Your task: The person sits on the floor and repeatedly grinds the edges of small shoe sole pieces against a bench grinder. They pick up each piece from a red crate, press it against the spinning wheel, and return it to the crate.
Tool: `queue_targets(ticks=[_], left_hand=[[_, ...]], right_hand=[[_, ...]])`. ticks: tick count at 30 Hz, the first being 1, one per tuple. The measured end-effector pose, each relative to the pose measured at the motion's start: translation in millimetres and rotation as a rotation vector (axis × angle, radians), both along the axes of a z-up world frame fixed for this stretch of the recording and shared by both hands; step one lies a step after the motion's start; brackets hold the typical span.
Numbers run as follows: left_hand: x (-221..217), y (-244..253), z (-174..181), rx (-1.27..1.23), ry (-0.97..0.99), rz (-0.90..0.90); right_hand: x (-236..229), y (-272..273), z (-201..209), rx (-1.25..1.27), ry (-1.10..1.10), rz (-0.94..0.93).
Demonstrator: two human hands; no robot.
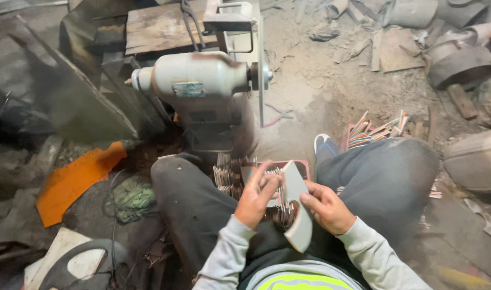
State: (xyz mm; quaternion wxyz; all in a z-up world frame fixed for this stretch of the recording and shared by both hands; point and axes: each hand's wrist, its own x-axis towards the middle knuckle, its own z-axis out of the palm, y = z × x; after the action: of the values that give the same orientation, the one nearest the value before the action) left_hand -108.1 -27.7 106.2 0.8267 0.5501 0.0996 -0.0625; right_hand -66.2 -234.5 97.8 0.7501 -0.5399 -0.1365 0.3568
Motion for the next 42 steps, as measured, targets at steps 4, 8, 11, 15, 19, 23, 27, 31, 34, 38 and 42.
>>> queue_targets(ticks=[4, 8, 11, 15, 19, 23, 27, 31, 34, 38, 42], left_hand=[[-13, 4, 31, -0.213, -0.193, -0.388], [-26, -14, 40, -0.420, -0.230, -0.478], [-30, -22, 39, -0.639, -0.148, -0.499], [-30, -26, 34, -0.586, -0.332, -0.425], [-31, -20, 37, -0.529, -0.358, -0.446], [-29, -16, 44, -0.536, -0.342, -0.486], [-28, -9, 46, -0.626, -0.327, -0.431], [-33, -3, 39, -0.517, -0.432, -0.463], [-33, -5, 28, -0.519, -0.379, -0.344], [-27, 6, 17, -0.402, -0.095, -0.133], [-29, 7, 8, -0.438, -0.215, -0.114]], right_hand=[[-17, -15, 8, 0.446, 0.273, 0.201], [-41, -9, 12, 0.513, 0.438, 0.278], [-46, -8, 15, 0.495, 0.474, 0.361], [-46, -7, 19, 0.484, 0.475, 0.402], [-45, -5, 23, 0.504, 0.446, 0.468], [-46, -5, 27, 0.463, 0.488, 0.458], [-44, -4, 26, 0.517, 0.479, 0.514], [-44, -4, 25, 0.477, 0.459, 0.551], [-44, -1, 28, 0.460, 0.397, 0.468], [-28, 5, 43, 0.160, 0.315, 0.223], [-32, 5, 55, 0.044, 0.181, 0.240]])
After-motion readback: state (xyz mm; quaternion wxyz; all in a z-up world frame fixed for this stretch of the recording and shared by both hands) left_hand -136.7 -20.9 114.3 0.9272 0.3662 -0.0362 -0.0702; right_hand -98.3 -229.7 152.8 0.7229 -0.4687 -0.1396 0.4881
